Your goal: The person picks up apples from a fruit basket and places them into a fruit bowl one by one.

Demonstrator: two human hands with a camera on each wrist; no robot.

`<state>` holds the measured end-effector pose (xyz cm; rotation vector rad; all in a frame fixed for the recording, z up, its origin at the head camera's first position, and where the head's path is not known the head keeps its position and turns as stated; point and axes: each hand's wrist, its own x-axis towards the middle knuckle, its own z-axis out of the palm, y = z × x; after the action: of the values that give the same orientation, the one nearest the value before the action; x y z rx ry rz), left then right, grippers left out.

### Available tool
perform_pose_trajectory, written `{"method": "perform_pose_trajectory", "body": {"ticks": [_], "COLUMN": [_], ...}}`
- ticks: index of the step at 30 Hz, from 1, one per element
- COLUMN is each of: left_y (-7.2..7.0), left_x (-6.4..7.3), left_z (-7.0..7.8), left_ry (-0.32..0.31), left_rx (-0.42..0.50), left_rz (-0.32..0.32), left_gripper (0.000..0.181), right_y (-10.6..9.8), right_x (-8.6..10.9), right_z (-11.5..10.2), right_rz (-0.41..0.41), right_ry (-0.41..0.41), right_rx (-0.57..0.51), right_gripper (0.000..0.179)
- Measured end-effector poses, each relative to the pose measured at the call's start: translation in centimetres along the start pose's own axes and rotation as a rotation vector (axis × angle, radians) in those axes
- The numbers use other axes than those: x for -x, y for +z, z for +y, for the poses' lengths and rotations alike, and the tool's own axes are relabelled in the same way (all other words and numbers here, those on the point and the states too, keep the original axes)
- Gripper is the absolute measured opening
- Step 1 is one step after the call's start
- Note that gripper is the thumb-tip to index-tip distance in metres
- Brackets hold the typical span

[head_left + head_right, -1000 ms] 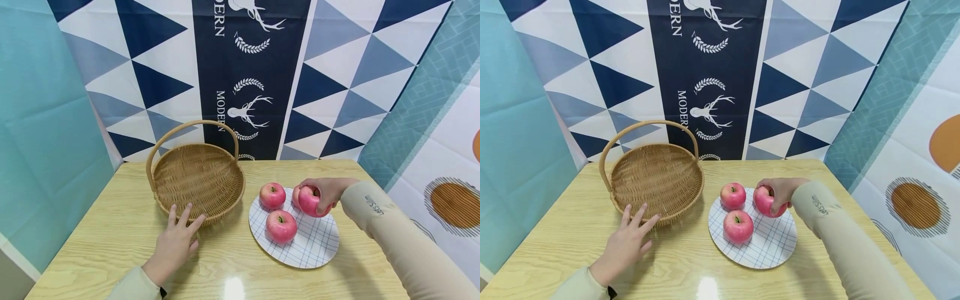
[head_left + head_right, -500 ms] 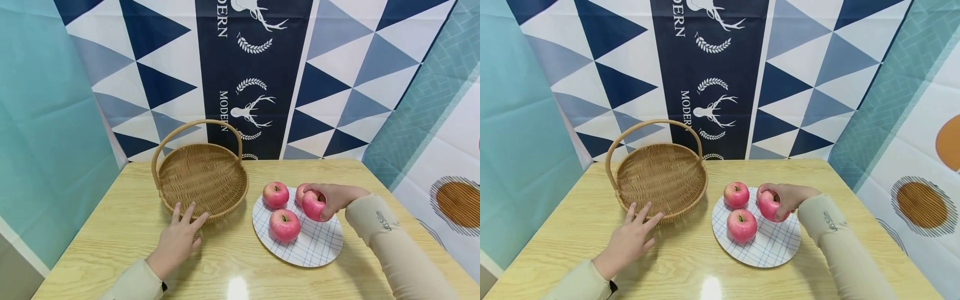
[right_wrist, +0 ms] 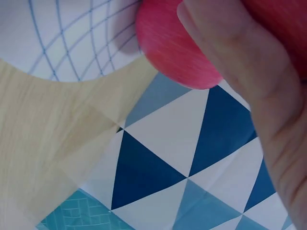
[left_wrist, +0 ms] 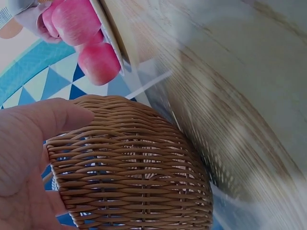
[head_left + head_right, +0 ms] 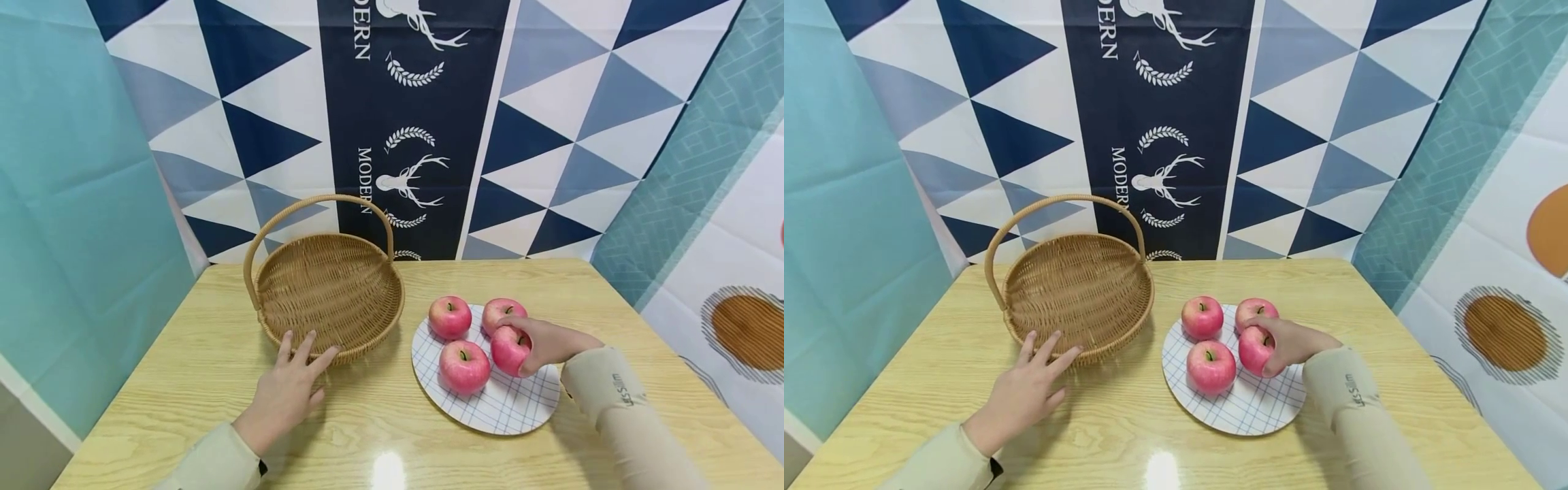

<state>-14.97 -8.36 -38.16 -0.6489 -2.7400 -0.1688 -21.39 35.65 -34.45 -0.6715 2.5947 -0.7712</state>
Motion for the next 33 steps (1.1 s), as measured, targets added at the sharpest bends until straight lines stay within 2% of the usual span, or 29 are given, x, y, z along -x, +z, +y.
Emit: {"method": "perform_pose_trajectory", "body": {"ticks": [7, 13, 21, 27, 33], "left_y": [0.3, 0.4, 0.3, 0.3, 0.1], "left_x": [0.1, 0.0, 0.0, -0.2, -0.1], "left_z": [-0.1, -0.1, 0.0, 0.0, -0.2], "left_ry": [0.013, 0.001, -0.002, 0.000, -0.032], "left_rx": [-0.001, 0.009, 0.011, 0.012, 0.031], "left_rz": [0.016, 0.007, 0.012, 0.014, -0.059], "left_gripper": [0.062, 0.063, 0.063, 0.063, 0.063], "right_y": [0.8, 1.4, 1.6, 1.5, 1.7], "right_x": [0.1, 0.0, -0.4, -0.3, -0.2], "right_z": [0.9, 1.6, 1.8, 2.2, 2.6], "right_rz": [-0.002, 0.004, -0.002, -0.008, -0.003], "right_ry": [0.029, -0.045, -0.070, -0.039, -0.039], "right_rx": [-0.048, -0.013, 0.012, -0.010, -0.041], "right_gripper": [0.088, 0.083, 0.080, 0.078, 0.085]}}
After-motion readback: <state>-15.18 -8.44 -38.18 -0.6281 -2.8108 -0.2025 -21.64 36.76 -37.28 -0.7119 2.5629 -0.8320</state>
